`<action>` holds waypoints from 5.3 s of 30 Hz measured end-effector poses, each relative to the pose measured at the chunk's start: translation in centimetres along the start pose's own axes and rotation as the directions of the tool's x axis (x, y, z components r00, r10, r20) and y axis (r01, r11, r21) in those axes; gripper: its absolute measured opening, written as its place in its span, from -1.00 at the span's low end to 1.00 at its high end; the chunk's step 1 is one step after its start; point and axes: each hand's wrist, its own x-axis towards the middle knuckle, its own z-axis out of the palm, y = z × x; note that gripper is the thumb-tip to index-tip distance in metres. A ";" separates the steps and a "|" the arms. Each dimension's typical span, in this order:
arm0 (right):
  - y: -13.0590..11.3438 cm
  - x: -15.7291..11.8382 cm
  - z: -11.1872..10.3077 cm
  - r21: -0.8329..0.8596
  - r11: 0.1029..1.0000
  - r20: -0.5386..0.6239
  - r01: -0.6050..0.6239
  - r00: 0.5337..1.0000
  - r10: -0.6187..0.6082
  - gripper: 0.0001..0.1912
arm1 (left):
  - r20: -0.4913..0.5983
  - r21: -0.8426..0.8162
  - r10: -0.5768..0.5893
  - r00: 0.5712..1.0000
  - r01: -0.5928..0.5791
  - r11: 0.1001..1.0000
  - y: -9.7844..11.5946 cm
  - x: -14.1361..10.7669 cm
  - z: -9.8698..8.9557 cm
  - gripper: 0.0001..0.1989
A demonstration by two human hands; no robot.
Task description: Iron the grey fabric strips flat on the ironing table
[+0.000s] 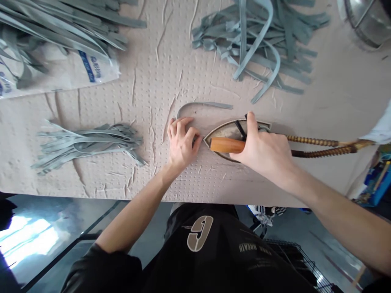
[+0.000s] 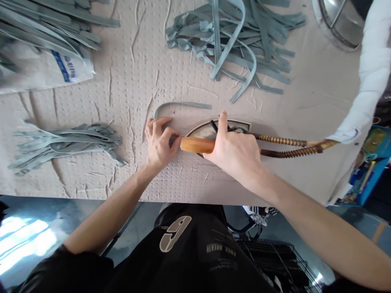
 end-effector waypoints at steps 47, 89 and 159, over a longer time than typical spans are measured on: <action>21.7 -3.7 7.2 0.200 0.917 -0.068 -0.344 0.929 0.364 0.01 | 0.251 -0.030 0.270 0.929 -0.271 0.962 7.6 4.5 2.9 -0.85; 10.9 -3.8 4.6 0.064 0.962 0.044 -0.266 0.964 0.264 0.25 | 0.265 -0.087 0.321 0.909 -0.309 0.947 7.8 4.8 5.8 -0.84; 2.2 -1.4 -4.0 0.465 0.320 -0.501 0.826 0.543 -0.674 -0.61 | 0.494 -0.378 0.231 0.838 -0.031 0.925 8.6 -1.0 -12.3 -0.95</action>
